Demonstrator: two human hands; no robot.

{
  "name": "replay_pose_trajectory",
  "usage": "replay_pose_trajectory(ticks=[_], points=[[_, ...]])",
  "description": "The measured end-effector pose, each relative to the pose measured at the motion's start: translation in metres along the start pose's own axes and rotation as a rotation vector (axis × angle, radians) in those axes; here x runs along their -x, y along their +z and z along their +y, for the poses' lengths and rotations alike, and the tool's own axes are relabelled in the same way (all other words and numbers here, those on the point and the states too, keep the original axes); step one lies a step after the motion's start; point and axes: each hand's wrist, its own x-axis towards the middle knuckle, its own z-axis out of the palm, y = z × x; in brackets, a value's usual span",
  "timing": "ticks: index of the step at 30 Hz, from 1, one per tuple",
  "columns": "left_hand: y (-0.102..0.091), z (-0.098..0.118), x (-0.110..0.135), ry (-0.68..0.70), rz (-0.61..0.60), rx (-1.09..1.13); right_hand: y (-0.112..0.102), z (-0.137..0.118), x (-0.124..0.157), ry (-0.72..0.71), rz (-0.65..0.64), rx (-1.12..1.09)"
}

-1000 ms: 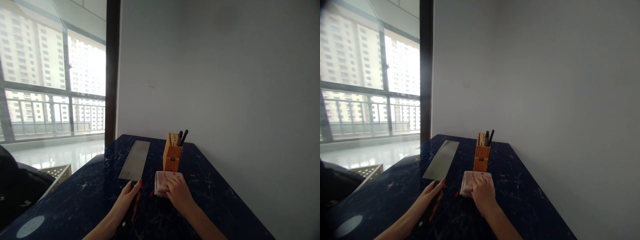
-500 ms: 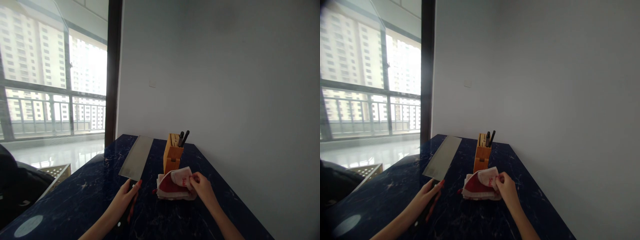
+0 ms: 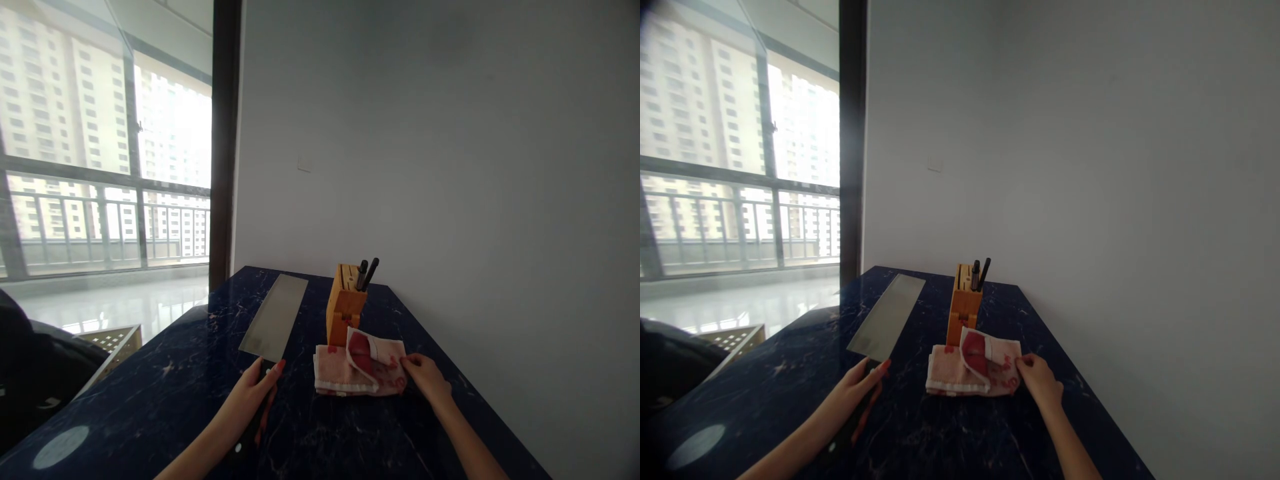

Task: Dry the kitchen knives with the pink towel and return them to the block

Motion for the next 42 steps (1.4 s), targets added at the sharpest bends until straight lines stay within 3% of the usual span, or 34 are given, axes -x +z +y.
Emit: replay_pose_trajectory(ticks=[6,12,17,18,20,22,25,29,32,36,39,42], points=[[0.0,0.001,0.0,0.01,0.0,-0.008,-0.009,0.004,0.004,0.097,-0.017,0.083],[-0.001,-0.003,-0.001,-0.008,-0.021,-0.005,-0.014,0.01,0.006,0.101,0.011,0.246],[-0.001,-0.003,0.0,-0.017,-0.016,-0.05,-0.022,-0.019,0.027,-0.154,0.388,0.417],[-0.001,-0.002,0.0,-0.021,-0.014,-0.066,-0.022,-0.029,0.034,-0.237,0.41,0.418],[-0.001,-0.002,0.0,-0.028,-0.026,-0.099,-0.018,-0.049,0.049,-0.416,0.334,0.409],[-0.001,-0.003,-0.001,-0.029,-0.035,-0.13,-0.011,-0.063,0.06,-0.499,0.28,0.385],[-0.001,-0.006,-0.003,-0.037,-0.044,-0.15,0.002,-0.073,0.065,-0.465,0.24,0.409],[0.0,-0.01,-0.004,-0.056,-0.063,-0.159,0.013,-0.069,0.059,-0.375,0.282,0.539],[0.002,-0.01,-0.003,-0.043,-0.063,-0.174,0.01,-0.058,0.051,-0.296,0.235,0.588],[0.002,-0.008,-0.002,-0.046,-0.062,-0.175,-0.007,-0.036,0.04,-0.212,0.06,0.588],[0.001,-0.007,-0.002,-0.048,-0.067,-0.156,-0.02,-0.03,0.04,-0.189,0.209,0.652],[0.0,-0.008,-0.002,-0.053,-0.073,-0.145,-0.021,-0.045,0.052,-0.287,0.416,0.697]])
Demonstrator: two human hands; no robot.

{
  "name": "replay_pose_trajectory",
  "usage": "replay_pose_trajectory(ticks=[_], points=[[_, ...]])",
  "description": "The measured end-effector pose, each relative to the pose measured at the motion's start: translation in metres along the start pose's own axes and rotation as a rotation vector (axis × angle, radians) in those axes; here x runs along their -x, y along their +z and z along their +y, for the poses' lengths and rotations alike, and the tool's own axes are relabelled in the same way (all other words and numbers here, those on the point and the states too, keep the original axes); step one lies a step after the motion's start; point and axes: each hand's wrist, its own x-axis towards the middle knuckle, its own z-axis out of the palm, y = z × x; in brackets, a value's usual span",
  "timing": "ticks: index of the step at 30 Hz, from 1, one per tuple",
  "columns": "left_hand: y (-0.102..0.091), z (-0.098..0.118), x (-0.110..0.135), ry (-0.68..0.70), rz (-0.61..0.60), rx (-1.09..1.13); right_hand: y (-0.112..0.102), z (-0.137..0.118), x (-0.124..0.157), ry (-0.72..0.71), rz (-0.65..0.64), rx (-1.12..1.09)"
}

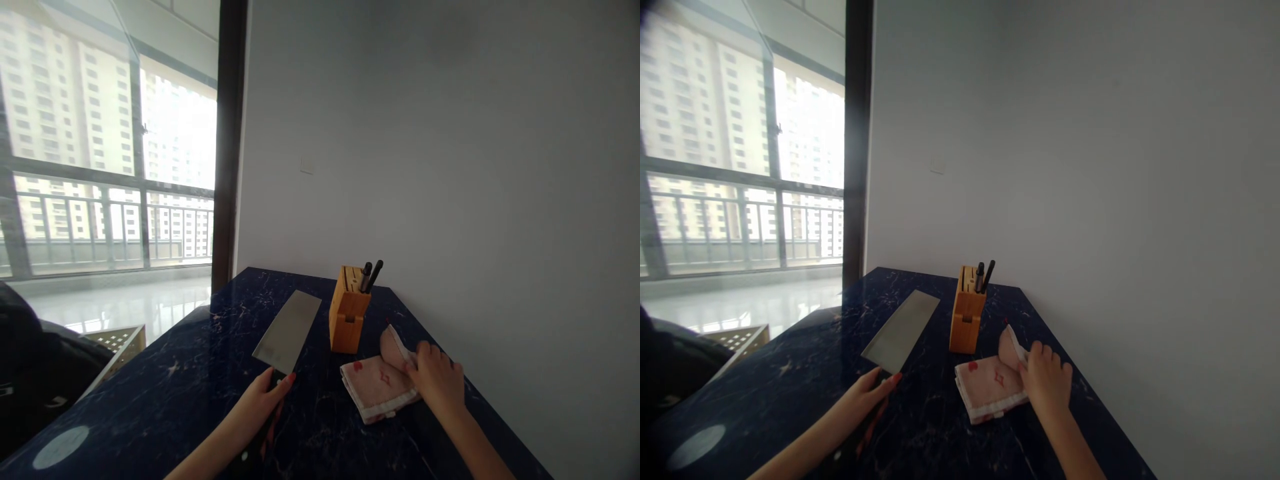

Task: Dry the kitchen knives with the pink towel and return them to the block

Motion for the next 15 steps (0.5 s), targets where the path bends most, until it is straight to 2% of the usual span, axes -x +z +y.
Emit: replay_pose_trajectory(ticks=[2,5,8,12,15], points=[[0.0,-0.001,0.0,0.004,0.004,-0.013,-0.009,-0.021,0.007,-0.122,0.018,-0.076],[0.001,-0.003,-0.001,0.016,0.004,-0.048,-0.014,-0.057,0.019,-0.29,-0.151,-0.236],[-0.001,-0.006,-0.003,0.034,0.01,-0.134,-0.009,-0.081,0.025,-0.335,-0.196,-0.302],[-0.012,-0.007,-0.005,0.128,0.064,-0.286,-0.001,-0.09,0.026,-0.363,-0.211,-0.3],[-0.024,-0.003,-0.004,0.176,0.045,-0.356,-0.005,-0.087,0.029,-0.402,-0.242,-0.357]])
